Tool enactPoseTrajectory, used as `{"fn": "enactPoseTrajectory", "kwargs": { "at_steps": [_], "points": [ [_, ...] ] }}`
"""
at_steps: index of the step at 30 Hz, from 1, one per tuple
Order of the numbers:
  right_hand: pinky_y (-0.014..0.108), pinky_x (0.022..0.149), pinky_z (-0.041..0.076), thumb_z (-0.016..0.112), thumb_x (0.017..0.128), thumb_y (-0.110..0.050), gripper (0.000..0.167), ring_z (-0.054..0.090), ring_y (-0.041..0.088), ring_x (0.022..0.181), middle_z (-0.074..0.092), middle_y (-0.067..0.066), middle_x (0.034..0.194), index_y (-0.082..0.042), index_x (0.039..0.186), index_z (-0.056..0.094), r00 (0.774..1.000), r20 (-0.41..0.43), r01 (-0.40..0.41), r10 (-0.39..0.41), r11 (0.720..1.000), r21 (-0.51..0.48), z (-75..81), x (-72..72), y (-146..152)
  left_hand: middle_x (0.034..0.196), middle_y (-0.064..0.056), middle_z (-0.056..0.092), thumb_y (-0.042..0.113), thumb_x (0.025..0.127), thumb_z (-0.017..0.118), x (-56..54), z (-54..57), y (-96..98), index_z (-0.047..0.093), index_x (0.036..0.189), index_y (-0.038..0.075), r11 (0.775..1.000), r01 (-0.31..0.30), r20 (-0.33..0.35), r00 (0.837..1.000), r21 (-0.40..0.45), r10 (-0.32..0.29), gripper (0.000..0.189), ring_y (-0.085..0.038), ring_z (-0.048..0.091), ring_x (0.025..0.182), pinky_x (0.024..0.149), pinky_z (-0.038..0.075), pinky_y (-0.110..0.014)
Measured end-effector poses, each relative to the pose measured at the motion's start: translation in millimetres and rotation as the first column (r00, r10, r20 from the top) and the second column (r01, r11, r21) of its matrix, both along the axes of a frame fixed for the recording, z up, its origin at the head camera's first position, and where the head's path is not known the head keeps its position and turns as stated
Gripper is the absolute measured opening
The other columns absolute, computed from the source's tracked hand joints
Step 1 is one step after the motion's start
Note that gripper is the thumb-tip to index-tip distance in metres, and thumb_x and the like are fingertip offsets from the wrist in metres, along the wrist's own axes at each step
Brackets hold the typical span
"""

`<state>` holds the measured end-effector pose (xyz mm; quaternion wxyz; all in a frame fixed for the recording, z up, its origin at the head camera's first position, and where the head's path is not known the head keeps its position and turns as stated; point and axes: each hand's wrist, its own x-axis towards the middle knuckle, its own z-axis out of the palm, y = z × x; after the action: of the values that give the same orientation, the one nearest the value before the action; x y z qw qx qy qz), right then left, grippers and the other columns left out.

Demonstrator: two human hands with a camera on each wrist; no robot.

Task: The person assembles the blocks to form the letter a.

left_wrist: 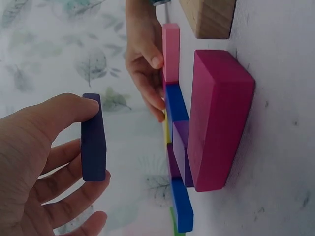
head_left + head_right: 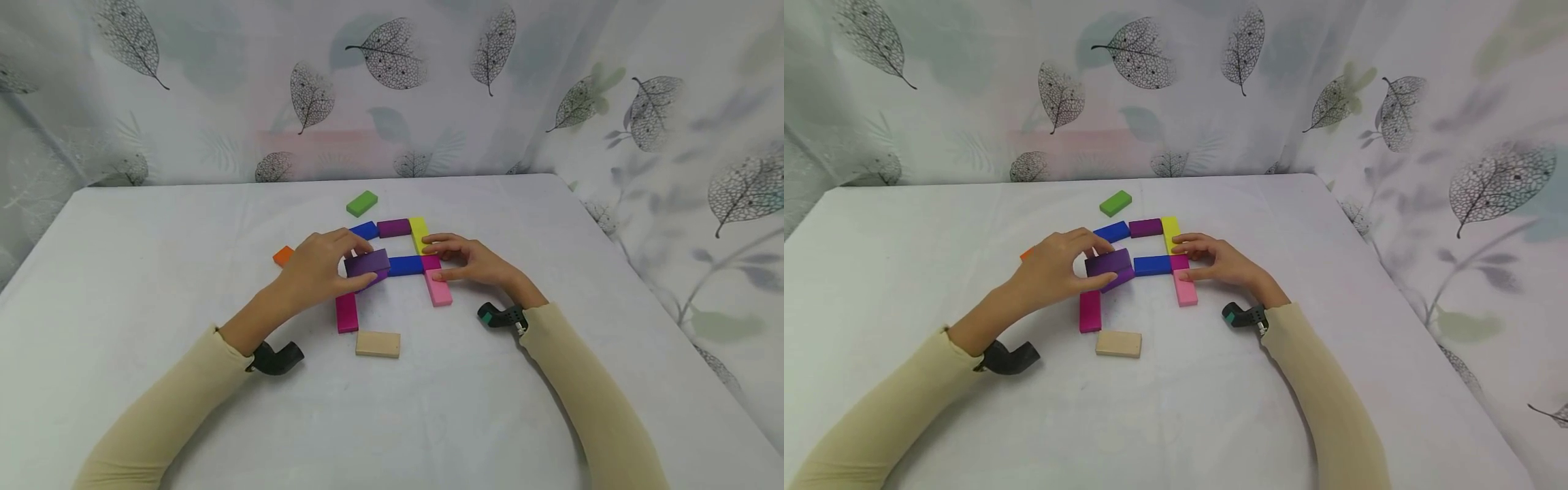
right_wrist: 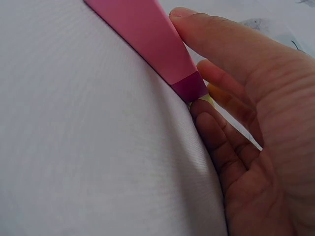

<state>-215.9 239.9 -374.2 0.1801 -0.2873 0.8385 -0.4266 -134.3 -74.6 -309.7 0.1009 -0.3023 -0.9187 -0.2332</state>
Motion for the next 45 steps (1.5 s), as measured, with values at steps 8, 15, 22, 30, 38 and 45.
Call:
{"fn": "enactPoseTrajectory", "kwargs": {
  "at_steps": [8, 15, 22, 30, 38, 45],
  "points": [
    [0.049, 0.113, 0.030, 0.074, 0.087, -0.018, 0.051, 0.030, 0.024, 0.143, 0.040, 0.004, 0.151, -0.010, 0.135, 0.059, 1.000, -0.008, -0.003, 0.003, 1.000, 0.002, -0.3, -0.5, -0.2, 0.098, -0.004, 0.069, 0.033, 0.083, 0.076, 8.2, -1.5, 12.2, 0.068, 0.107, 0.010, 0.998, 0.061, -0.036, 0.998, 0.002, -0.060, 0.034, -0.019, 0.064, 0.089, 0.084, 0.049, -0.039],
    [0.049, 0.113, 0.030, 0.073, 0.087, -0.017, 0.050, 0.031, 0.025, 0.142, 0.040, 0.005, 0.151, -0.009, 0.134, 0.059, 1.000, -0.022, -0.008, 0.008, 1.000, -0.007, 1.0, -2.2, 1.9, 0.104, -0.004, 0.068, 0.036, 0.084, 0.074, 13.6, -4.5, 23.6, 0.068, 0.108, 0.010, 0.996, 0.085, 0.006, 0.996, -0.035, -0.085, 0.035, -0.020, 0.063, 0.098, 0.090, 0.050, -0.041],
    [0.049, 0.113, 0.030, 0.074, 0.087, -0.017, 0.050, 0.031, 0.024, 0.142, 0.040, 0.005, 0.151, -0.010, 0.134, 0.059, 1.000, -0.018, -0.013, 0.013, 1.000, -0.007, 1.3, -3.1, 1.4, 0.104, -0.001, 0.067, 0.034, 0.084, 0.072, 22.1, -7.7, 36.0, 0.069, 0.108, 0.011, 0.991, 0.127, 0.034, 0.991, -0.051, -0.126, 0.033, -0.017, 0.062, 0.096, 0.086, 0.051, -0.036],
    [0.049, 0.114, 0.029, 0.073, 0.087, -0.015, 0.050, 0.030, 0.025, 0.143, 0.040, 0.005, 0.151, -0.008, 0.134, 0.059, 1.000, -0.018, -0.018, 0.018, 1.000, -0.005, 1.1, -2.5, 0.3, 0.100, 0.002, 0.067, 0.035, 0.084, 0.073, 32.5, -14.1, 50.0, 0.068, 0.108, 0.014, 0.987, 0.159, 0.103, 0.983, -0.034, -0.155, 0.032, -0.012, 0.060, 0.090, 0.076, 0.051, -0.026],
    [0.049, 0.113, 0.030, 0.074, 0.086, -0.016, 0.051, 0.030, 0.024, 0.143, 0.041, 0.005, 0.151, -0.009, 0.134, 0.059, 1.000, -0.015, -0.014, 0.014, 1.000, -0.004, -0.6, -1.8, -0.3, 0.098, 0.003, 0.066, 0.037, 0.083, 0.075, 40.6, -20.0, 62.4, 0.067, 0.109, 0.014, 0.984, 0.174, 0.182, 0.969, -0.023, -0.167, 0.035, -0.009, 0.058, 0.084, 0.072, 0.049, -0.021],
    [0.050, 0.114, 0.029, 0.074, 0.086, -0.015, 0.050, 0.030, 0.025, 0.143, 0.041, 0.007, 0.151, -0.008, 0.134, 0.059, 0.999, -0.022, -0.023, 0.023, 1.000, -0.011, -1.1, -2.4, 0.6, 0.095, 0.004, 0.067, 0.037, 0.083, 0.075, 43.4, -26.0, 72.3, 0.068, 0.107, 0.014, 0.980, 0.198, 0.215, 0.958, -0.025, -0.188, 0.034, -0.006, 0.058, 0.079, 0.071, 0.048, -0.021]
  ]
}}
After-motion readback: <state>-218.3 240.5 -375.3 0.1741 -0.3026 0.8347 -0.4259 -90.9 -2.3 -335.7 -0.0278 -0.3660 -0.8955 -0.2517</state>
